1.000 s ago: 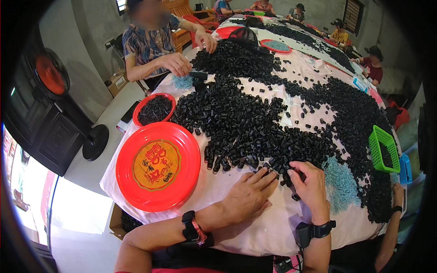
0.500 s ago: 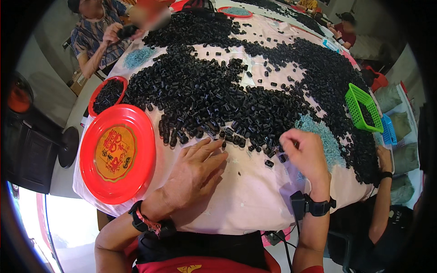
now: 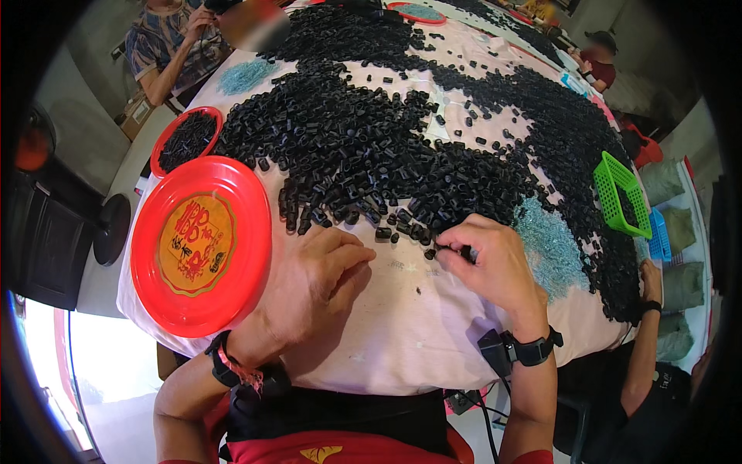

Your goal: Manually inspecting and sorting small black components into a red plate at a communal table.

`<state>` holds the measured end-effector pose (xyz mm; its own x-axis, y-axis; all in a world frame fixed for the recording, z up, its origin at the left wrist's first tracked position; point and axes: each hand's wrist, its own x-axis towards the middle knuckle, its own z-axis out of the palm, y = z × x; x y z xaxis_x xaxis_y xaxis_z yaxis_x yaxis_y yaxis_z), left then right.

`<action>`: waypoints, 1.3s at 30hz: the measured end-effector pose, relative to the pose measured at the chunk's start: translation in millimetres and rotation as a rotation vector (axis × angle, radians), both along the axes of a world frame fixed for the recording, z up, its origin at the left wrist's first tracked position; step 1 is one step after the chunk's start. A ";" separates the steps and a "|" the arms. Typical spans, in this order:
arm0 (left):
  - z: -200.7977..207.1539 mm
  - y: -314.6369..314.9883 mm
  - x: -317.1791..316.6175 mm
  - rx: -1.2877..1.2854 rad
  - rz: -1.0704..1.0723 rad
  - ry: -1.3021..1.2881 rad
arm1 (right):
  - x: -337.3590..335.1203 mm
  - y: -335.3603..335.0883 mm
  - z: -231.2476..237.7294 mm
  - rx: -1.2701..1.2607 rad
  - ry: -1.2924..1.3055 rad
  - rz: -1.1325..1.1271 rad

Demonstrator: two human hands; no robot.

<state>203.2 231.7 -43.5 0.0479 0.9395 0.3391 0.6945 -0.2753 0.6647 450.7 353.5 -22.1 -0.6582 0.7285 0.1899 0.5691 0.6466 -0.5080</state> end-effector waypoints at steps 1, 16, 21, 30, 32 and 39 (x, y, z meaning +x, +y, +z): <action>-2.9 4.0 -5.7 0.036 -0.021 0.013 | -2.2 -0.6 -1.8 0.020 -0.031 0.040; -18.8 31.7 12.3 -0.010 0.028 0.057 | -8.6 -34.7 -13.3 0.051 -0.037 0.036; -16.5 31.4 3.2 -0.030 0.042 0.037 | -9.6 -28.6 -8.4 -0.274 0.215 -0.040; 0.8 9.0 3.2 -0.632 -0.172 -0.967 | -39.9 -32.8 -2.1 -0.773 0.701 -0.054; -8.1 9.5 4.2 -0.658 -0.292 -1.258 | -35.9 -34.1 -13.6 -0.752 0.755 0.009; -5.9 13.4 1.9 -0.763 -0.299 -1.615 | -37.8 -32.5 -20.7 -0.723 0.784 0.068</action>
<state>205.1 245.1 -49.4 0.3225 0.9164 -0.2371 -0.7031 0.3996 0.5882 412.8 321.0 -42.8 -0.5830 0.8042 0.1154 -0.1085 0.0637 -0.9921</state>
